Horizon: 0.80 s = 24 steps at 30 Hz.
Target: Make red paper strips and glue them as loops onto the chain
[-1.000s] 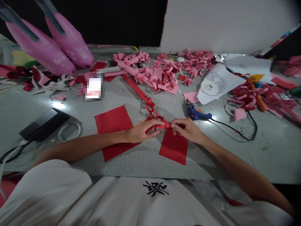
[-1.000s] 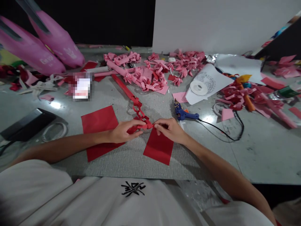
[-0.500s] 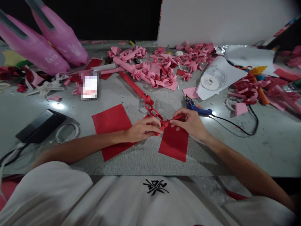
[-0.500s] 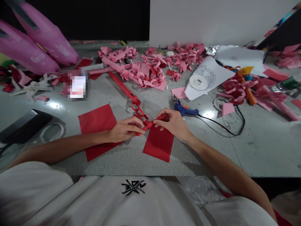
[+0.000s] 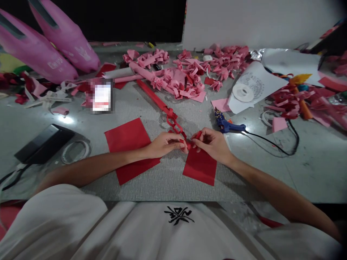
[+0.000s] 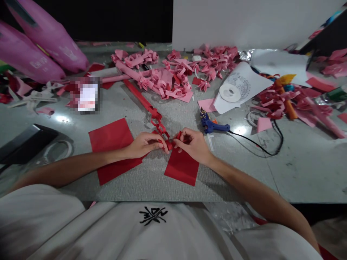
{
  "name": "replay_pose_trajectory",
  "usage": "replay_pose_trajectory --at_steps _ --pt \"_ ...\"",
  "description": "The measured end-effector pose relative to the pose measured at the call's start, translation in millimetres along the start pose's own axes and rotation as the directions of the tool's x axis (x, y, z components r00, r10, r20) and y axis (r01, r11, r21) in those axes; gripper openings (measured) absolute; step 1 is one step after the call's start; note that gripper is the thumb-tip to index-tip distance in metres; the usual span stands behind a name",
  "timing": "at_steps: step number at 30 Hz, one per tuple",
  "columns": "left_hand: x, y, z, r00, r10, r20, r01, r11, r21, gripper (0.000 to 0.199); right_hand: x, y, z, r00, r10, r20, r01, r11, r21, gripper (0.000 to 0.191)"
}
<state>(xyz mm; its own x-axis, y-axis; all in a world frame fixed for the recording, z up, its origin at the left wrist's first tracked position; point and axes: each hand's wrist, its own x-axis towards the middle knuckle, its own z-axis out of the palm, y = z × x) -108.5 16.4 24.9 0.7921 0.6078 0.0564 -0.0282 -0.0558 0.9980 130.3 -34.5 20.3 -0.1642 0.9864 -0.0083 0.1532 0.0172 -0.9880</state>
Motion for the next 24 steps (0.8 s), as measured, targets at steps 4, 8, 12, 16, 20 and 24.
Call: replay_pose_trajectory --at_steps 4,8,12,16,20,24 --pt "3.5 -6.6 -3.8 0.999 -0.01 -0.042 0.009 1.0 -0.027 0.032 3.4 -9.2 -16.5 0.999 -0.05 0.018 0.053 0.952 -0.303 0.031" --pt "4.8 -15.8 -6.4 0.986 -0.028 -0.166 0.016 0.997 -0.07 0.028 2.5 -32.8 -68.9 0.982 -0.19 0.004 0.087 0.429 -0.899 0.028" --pt "5.0 -19.5 -7.2 0.979 -0.033 -0.2 0.011 0.994 -0.11 0.03 3.9 -29.2 -119.4 0.998 0.058 0.008 0.008 -0.003 -1.0 0.06" --pt "5.0 -19.3 -8.1 0.979 -0.037 -0.202 0.013 0.993 -0.119 0.027 11.5 -11.5 -130.0 0.991 0.055 0.125 0.115 0.159 -0.98 0.054" --pt "5.7 -20.5 -9.3 0.978 -0.025 -0.208 -0.008 0.987 -0.159 0.031 12.2 -18.3 -119.0 0.975 -0.205 0.082 0.143 0.303 -0.942 0.036" --pt "5.9 -20.1 -8.8 0.963 -0.04 -0.265 0.008 0.993 -0.122 0.034 8.2 -33.1 -100.3 0.977 -0.191 -0.09 0.049 0.621 -0.782 0.031"
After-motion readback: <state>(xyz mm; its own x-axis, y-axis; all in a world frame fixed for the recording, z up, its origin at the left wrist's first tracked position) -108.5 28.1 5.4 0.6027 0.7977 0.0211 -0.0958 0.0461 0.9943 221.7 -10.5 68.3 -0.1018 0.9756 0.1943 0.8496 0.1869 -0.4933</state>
